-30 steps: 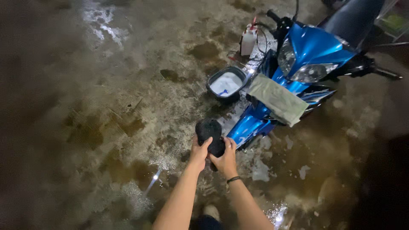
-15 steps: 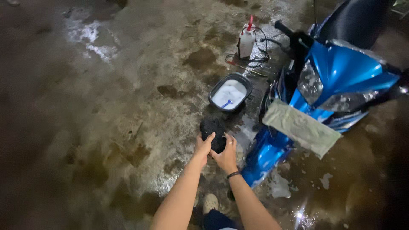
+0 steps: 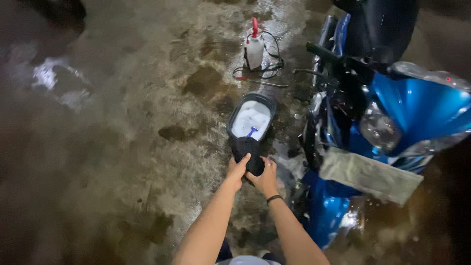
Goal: The person scrubs the front wheel and fender of a blue motorcycle using a soapy sponge, repeatedly dipping the sponge into a bucket of soapy water. The person also wipes the front fender and continues scrubbing the wheel area.
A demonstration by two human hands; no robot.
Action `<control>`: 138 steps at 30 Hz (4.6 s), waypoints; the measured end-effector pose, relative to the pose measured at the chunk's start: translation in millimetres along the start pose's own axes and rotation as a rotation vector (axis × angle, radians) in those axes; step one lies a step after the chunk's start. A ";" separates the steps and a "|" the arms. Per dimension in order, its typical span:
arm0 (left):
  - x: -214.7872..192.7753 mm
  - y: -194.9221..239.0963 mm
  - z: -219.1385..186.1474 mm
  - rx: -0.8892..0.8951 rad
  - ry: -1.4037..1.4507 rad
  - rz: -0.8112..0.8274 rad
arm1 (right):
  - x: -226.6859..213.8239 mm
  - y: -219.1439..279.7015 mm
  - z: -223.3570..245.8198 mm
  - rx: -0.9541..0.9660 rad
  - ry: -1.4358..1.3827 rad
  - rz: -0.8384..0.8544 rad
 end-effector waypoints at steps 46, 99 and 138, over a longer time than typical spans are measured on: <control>5.4 -786.4 123.3 0.493 -1.030 -0.319 | 517.3 -370.5 -557.3 0.305 0.234 -0.241; -222.1 -332.2 166.5 0.151 -0.774 -0.506 | 237.9 -34.2 -268.3 0.510 0.456 0.057; -69.2 212.6 592.5 -0.237 -0.265 -0.964 | -64.5 314.2 -280.8 -0.117 0.330 0.403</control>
Point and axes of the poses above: each hand's wrist, its own y-axis away from the middle knuckle, its own x-axis out of the palm, z = x × y, the point moved 4 cm from there along -y, towards the middle knuckle, and after that the axes turned 5 degrees about -x, right-handed, at the moved point
